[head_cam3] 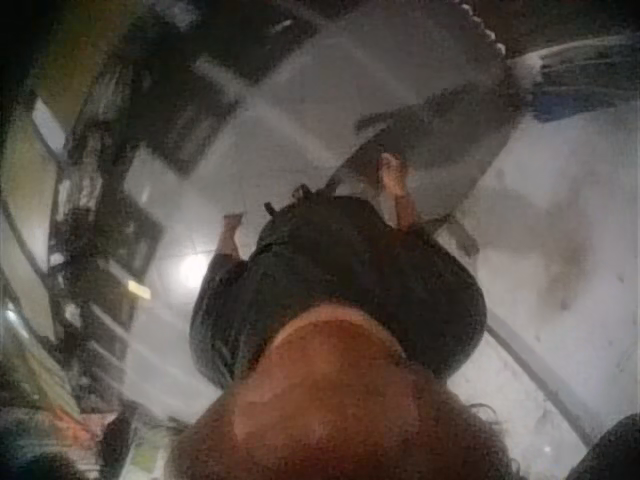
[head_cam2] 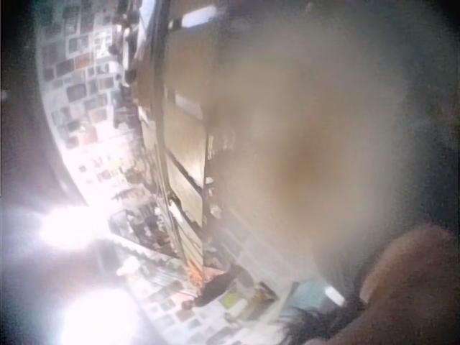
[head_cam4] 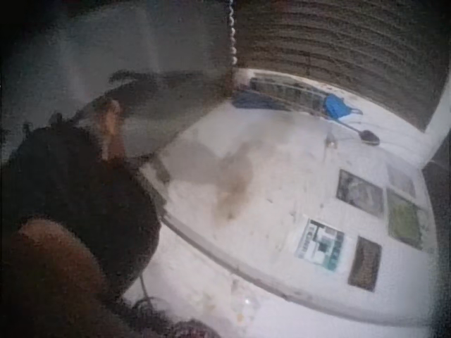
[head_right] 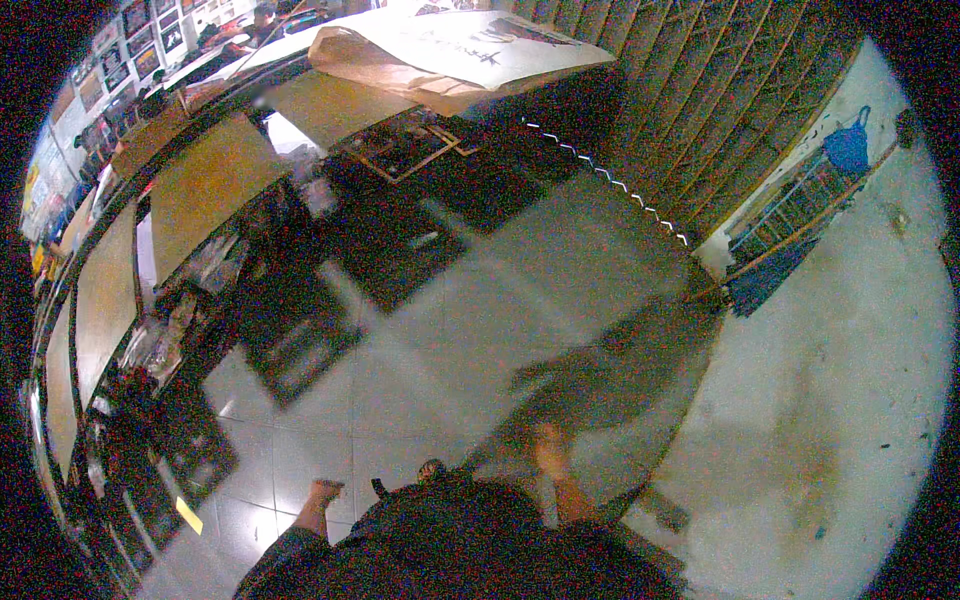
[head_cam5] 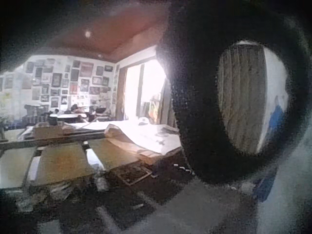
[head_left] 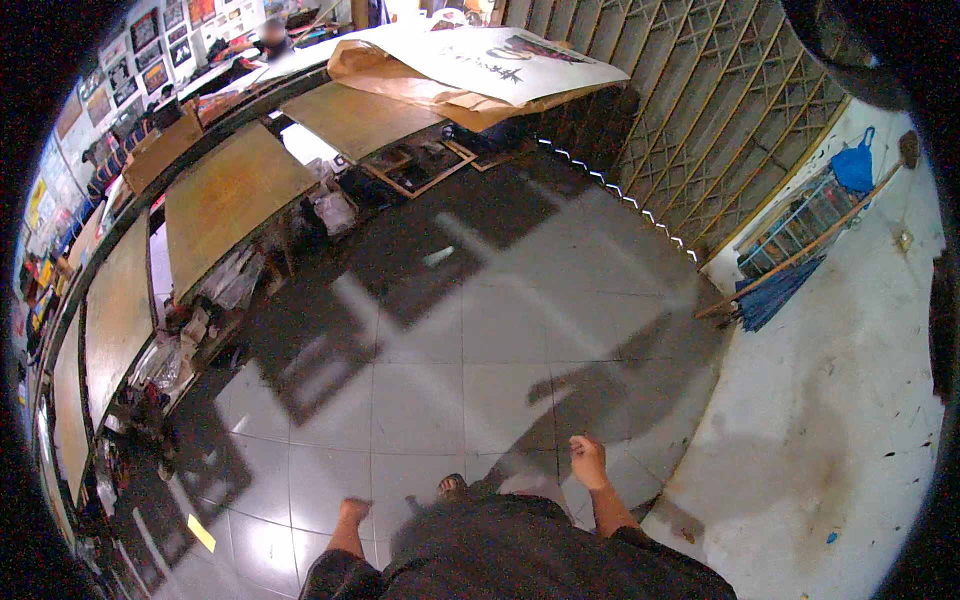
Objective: The person assembles window frames by attaching metal corner brackets to glass panels using a wrench. They lift and reposition multiple framed panels, then handle a large printed sheet with cloud patterns, smoothing it on a workbench.
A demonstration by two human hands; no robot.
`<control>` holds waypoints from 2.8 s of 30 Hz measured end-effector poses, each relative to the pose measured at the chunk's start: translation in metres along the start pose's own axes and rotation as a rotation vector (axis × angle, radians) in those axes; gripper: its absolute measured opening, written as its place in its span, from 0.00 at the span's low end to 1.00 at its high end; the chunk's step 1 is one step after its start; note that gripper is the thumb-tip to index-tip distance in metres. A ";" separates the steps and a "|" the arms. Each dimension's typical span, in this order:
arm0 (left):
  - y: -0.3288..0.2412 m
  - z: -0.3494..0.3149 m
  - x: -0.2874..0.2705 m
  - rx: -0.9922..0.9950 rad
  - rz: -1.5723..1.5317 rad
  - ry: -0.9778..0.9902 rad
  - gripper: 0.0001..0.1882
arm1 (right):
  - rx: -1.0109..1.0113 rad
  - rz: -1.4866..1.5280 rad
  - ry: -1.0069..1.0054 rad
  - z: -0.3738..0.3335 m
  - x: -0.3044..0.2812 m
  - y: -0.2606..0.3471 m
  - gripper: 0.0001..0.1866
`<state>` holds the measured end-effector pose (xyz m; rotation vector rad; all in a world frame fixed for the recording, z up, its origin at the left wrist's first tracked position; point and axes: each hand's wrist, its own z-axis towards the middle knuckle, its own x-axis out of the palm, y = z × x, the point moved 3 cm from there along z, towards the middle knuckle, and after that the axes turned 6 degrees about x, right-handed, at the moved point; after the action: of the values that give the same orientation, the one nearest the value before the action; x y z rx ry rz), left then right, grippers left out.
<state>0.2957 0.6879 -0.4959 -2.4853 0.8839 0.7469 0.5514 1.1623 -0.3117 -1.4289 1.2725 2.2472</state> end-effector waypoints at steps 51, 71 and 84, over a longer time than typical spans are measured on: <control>-0.081 0.385 -1.176 0.339 -1.164 -0.890 0.08 | 0.710 0.653 -0.433 0.690 0.052 0.100 0.10; 0.014 0.351 -1.091 0.277 -1.307 -1.038 0.08 | 0.606 0.676 -0.315 0.692 -0.012 0.030 0.14; -0.025 0.101 -0.889 -0.088 -0.853 -1.478 0.17 | 0.510 0.487 0.101 0.691 0.054 0.019 0.15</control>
<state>-0.3074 1.1638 -0.0361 -1.3540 -0.6743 1.7493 0.0643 1.6487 -0.2293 -1.1349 2.2234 1.8822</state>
